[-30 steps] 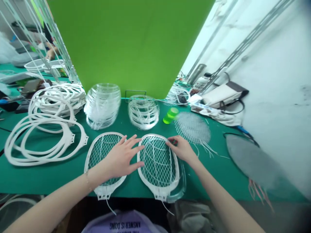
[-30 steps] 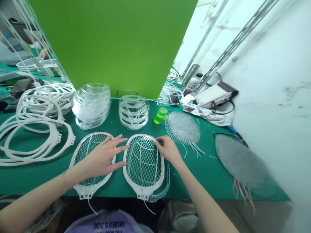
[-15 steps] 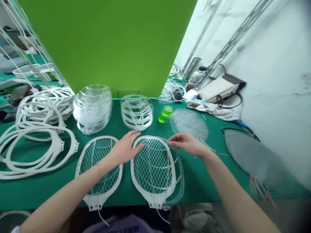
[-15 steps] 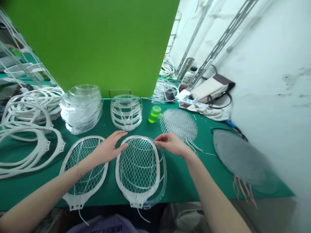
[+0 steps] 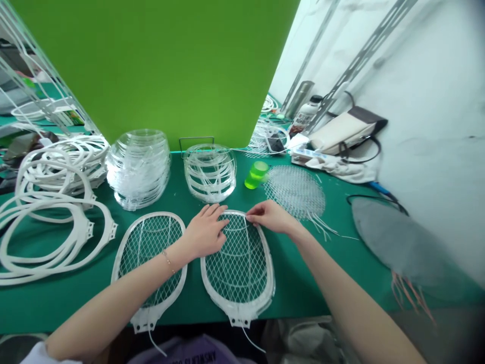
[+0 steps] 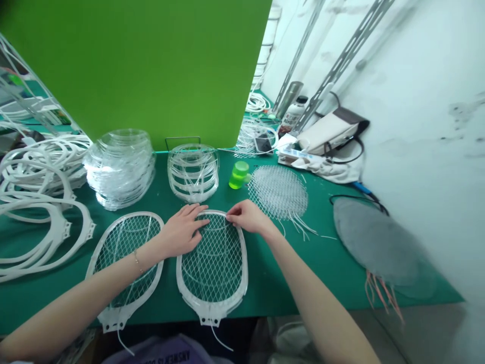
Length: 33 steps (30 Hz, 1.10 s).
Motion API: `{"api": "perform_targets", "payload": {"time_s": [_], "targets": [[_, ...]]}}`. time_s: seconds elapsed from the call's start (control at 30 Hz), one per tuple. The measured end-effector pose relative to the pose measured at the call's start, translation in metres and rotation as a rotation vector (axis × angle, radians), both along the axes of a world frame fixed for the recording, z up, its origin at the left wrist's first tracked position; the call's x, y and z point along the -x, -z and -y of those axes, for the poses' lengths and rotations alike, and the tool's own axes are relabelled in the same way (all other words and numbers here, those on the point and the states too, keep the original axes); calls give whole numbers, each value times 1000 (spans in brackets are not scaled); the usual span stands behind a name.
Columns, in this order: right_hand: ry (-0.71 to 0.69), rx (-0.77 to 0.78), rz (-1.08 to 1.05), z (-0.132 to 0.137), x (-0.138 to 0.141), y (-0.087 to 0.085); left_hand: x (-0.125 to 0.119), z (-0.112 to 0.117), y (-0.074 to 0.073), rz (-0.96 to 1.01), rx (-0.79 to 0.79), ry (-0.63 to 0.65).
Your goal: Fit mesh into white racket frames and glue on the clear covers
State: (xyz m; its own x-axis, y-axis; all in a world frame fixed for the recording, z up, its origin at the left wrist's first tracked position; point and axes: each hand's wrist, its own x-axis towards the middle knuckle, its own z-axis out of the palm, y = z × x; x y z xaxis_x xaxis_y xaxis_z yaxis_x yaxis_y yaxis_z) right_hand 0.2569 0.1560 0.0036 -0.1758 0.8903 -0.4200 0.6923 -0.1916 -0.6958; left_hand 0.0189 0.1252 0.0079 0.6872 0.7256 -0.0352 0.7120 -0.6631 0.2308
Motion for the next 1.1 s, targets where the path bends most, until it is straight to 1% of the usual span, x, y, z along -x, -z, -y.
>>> {"api": "perform_targets", "payload": {"time_s": [0.07, 0.13, 0.17, 0.2, 0.27, 0.33, 0.4, 0.6, 0.7, 0.87, 1.1], "targets": [[-9, -112, 167, 8, 1, -2, 1, 0, 2, 3, -6, 16], [-12, -285, 360, 15, 4, -4, 1, 0, 2, 8, -8, 27], [-20, -368, 416, 16, 7, -3, 1, 0, 2, 8, -13, 28], [-38, -432, 425, 17, 10, -2, 0, 0, 2, 7, -22, 26], [-115, -508, 360, 14, 15, 3, -2, -1, 2, 3, -43, 17], [-195, -535, 291, 10, 19, 10, -4, -1, 2, 2, -55, 14], [-229, -550, 274, 6, 20, 17, -5, 0, 2, 2, -53, 17], [-224, -670, 220, 5, 21, 33, -6, 2, 3, -14, -53, 44], [-216, -691, 221, 5, 22, 39, -6, 2, 3, -18, -47, 44], [-198, -712, 177, 5, 21, 42, -5, 2, 4, 7, -36, 38], [-219, -658, 191, 2, 17, 42, -3, 1, 6, 35, -6, 50]]}}
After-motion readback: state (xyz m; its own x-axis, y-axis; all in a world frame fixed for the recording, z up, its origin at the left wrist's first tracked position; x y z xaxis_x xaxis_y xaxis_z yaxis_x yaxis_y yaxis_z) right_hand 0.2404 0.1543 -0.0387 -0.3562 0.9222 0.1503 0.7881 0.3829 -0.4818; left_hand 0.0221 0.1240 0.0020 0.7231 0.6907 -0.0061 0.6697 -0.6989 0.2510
